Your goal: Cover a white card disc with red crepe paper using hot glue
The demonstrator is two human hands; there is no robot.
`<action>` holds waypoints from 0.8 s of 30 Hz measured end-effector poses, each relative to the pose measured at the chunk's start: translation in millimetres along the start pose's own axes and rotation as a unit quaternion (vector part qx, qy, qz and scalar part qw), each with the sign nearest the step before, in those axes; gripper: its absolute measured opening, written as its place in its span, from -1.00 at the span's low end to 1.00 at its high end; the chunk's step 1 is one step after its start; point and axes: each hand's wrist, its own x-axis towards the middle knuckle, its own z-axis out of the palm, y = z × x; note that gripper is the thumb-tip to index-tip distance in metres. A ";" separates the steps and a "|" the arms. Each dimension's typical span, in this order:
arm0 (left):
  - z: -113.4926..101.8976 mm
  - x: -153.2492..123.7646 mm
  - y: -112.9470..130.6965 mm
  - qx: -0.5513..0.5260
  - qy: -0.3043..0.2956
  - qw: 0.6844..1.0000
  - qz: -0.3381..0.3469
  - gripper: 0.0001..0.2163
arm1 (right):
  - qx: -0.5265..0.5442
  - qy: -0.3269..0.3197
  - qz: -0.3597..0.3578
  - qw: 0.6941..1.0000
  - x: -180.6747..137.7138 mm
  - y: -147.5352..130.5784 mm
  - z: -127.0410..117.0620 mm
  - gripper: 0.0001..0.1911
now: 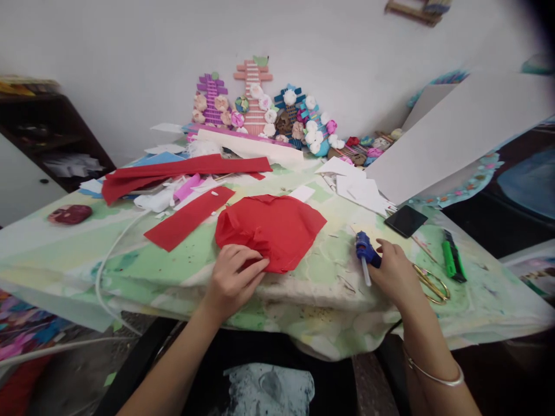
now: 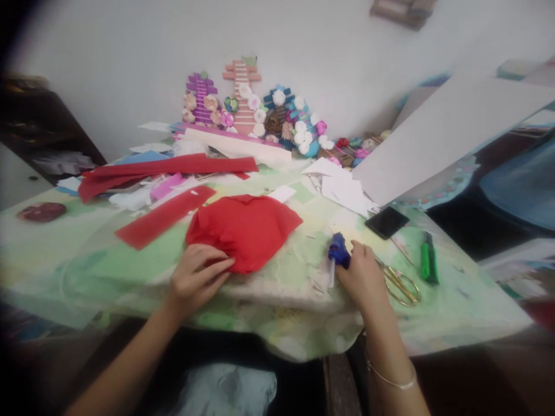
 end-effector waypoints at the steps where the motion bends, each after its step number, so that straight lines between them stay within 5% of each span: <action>1: 0.9 0.3 0.5 0.002 -0.001 1.000 0.003 -0.76 | -0.011 0.013 0.008 1.000 -3.3 -5.2 -3.7 -0.44; 4: 3.1 1.6 1.9 0.014 -0.002 1.000 0.012 -0.71 | -0.019 0.093 0.003 0.995 -15.4 -31.1 -18.6 -0.51; 6: 3.7 2.7 3.3 0.017 -0.001 1.000 0.016 -0.69 | 0.069 0.145 -0.090 0.983 -24.1 -54.6 -25.5 -0.68; 10: 2.4 4.6 8.6 0.010 -0.006 1.000 0.015 -0.68 | 0.308 0.153 -0.283 0.895 -40.9 -99.5 -18.3 -0.79; 14: 1.8 4.6 14.5 0.000 -0.015 1.000 0.009 -0.69 | 0.373 0.170 -0.296 0.862 -52.1 -121.9 0.7 -0.74; 24: 4.9 1.5 17.8 -0.021 -0.017 0.999 0.017 -0.66 | 0.324 0.227 -0.311 0.864 -53.7 -118.7 12.2 -0.73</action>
